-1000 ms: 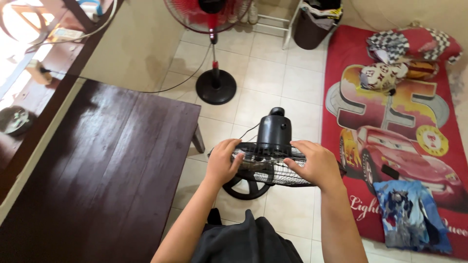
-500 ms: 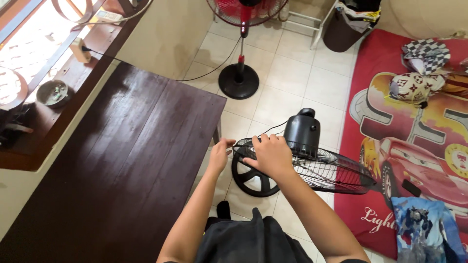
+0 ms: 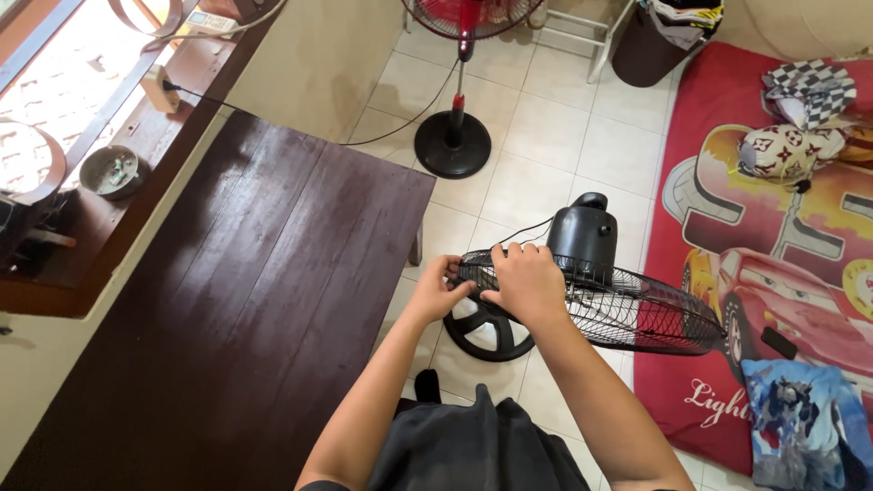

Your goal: The person removes the front grille of a standing electric fan, then uses a screwdriver to loosen and remove the fan blades. Screws are placed on a nearby table. The person continues to unscrew and remove additional blade sections, placing them on the table. The video ends with the fan partially disassembled.

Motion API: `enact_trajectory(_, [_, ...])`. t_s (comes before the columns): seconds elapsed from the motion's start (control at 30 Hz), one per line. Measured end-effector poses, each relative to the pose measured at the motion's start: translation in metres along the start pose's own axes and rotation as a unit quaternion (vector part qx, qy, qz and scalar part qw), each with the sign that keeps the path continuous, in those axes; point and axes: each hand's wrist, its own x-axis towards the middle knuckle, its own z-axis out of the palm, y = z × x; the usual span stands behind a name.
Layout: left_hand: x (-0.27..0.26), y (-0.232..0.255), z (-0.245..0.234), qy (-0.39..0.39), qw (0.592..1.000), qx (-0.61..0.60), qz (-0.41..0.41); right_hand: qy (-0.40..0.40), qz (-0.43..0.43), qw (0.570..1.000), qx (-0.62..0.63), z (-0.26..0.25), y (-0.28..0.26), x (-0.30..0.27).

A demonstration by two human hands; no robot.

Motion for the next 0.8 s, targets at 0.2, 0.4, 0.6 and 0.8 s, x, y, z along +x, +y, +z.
enact_trajectory(0.2, [0.006,0.002,0.000,-0.034,0.997,-0.061,-0.016,0.021,0.008,1.000,0.001,0.001,0.001,-0.002])
enact_trajectory(0.4, [0.010,0.005,0.010,0.019,0.997,-0.027,-0.067,0.027,0.008,1.000,0.007,0.003,-0.002,-0.004])
enact_trajectory(0.6, [0.007,0.007,0.015,0.060,0.997,0.011,-0.050,0.031,0.007,0.999,-0.003,0.002,-0.002,-0.004])
enact_trajectory(0.8, [0.003,0.016,0.019,0.101,0.994,0.026,-0.024,0.035,0.009,0.999,0.000,0.000,-0.002,-0.003])
